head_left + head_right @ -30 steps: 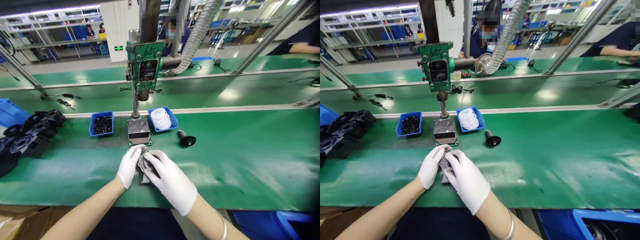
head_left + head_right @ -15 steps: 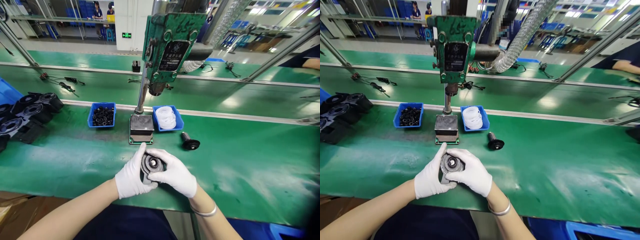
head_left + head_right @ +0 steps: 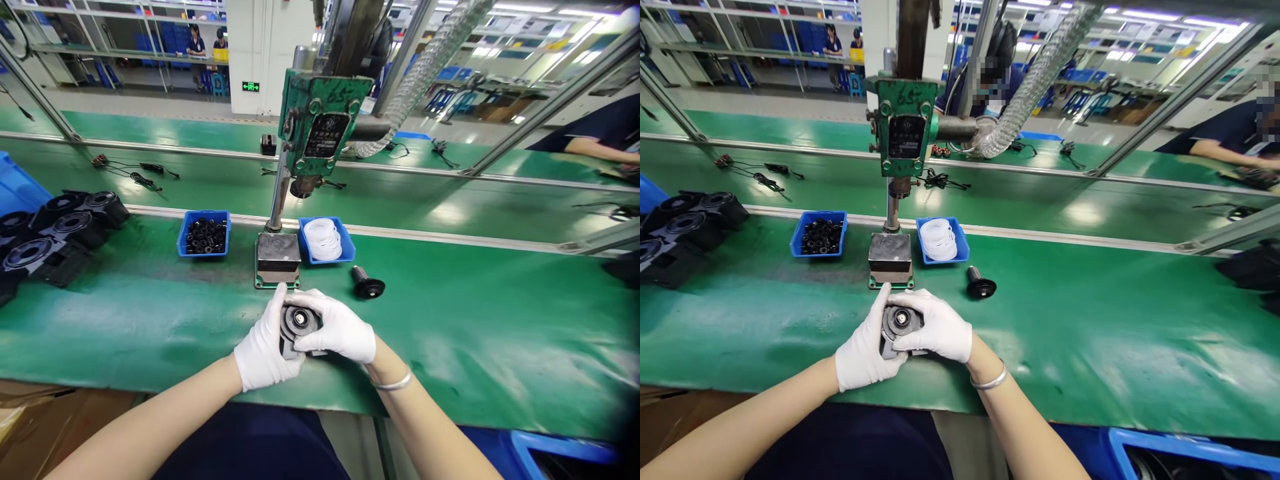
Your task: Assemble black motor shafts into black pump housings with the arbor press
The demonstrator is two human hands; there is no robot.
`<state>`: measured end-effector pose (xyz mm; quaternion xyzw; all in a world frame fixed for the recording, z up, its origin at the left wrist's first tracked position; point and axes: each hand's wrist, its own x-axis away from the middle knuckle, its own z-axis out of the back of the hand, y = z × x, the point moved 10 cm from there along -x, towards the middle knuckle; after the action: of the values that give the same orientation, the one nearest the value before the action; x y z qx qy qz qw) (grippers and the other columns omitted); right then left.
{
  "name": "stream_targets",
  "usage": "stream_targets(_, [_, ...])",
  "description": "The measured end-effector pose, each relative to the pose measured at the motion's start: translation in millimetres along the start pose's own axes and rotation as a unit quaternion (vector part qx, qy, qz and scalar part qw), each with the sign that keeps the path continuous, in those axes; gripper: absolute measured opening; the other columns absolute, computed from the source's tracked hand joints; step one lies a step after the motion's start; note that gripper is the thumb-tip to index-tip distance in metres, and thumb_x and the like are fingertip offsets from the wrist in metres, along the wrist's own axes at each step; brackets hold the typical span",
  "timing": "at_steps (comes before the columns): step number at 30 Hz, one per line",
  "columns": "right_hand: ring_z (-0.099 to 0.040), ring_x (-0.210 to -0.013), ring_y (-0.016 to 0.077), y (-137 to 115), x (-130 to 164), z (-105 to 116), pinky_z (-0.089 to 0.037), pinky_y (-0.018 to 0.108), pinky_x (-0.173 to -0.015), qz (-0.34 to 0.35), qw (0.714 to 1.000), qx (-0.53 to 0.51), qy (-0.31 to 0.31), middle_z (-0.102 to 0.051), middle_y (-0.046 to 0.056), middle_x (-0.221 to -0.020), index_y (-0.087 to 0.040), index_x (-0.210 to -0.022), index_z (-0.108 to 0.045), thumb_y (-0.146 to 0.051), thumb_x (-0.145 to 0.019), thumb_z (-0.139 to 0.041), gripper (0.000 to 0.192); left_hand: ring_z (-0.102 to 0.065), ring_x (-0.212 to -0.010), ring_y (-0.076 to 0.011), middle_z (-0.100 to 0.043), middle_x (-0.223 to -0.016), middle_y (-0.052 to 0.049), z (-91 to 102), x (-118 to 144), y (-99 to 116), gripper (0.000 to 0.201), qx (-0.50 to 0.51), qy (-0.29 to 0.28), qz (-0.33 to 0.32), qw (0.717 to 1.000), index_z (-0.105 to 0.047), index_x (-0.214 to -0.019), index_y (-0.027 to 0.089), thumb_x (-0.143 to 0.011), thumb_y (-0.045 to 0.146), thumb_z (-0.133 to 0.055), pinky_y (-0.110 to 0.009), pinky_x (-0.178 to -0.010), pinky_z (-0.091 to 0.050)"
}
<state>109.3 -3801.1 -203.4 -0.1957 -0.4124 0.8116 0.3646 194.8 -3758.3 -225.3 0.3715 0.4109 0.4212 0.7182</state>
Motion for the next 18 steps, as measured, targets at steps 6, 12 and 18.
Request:
stream_targets(6, [-0.058,-0.113,0.0275,-0.6,-0.7,-1.2,-0.045,0.046,-0.103,-0.003,1.000,0.001,-0.003,-0.064,0.007,-0.121,-0.026,-0.129,-0.061,-0.047,-0.065,-0.085,0.072,-0.034,-0.143,-0.0328,-0.026,-0.157,-0.020,4.4,-3.1,1.0,0.120,0.020,-0.034,-0.010,0.999,0.012,-0.154,0.018,-0.066,0.013,-0.069,-0.049,-0.118,-0.030])
stream_targets(12, [-0.057,-0.120,0.0280,2.3,3.4,-2.4,-0.042,0.049,-0.107,-0.006,0.998,-0.056,0.011,-0.061,0.009,-0.128,-0.025,-0.131,-0.057,-0.048,-0.070,-0.082,0.070,-0.032,-0.142,-0.0400,-0.034,-0.155,-0.019,37.0,16.8,-22.4,0.114,-0.106,-0.134,0.071,0.983,-0.012,-0.156,0.022,-0.068,0.049,-0.081,-0.061,-0.113,-0.032])
stream_targets(18, [-0.056,-0.121,0.0283,0.9,2.8,-3.8,-0.042,0.048,-0.107,-0.003,0.999,-0.048,-0.001,-0.061,0.009,-0.128,-0.024,-0.130,-0.058,-0.046,-0.069,-0.082,0.070,-0.075,-0.079,-0.0208,-0.079,-0.082,0.006,177.6,72.1,-30.5,0.016,-0.220,0.095,0.034,0.970,-0.078,-0.084,0.036,-0.074,0.047,-0.075,-0.032,-0.082,-0.059])
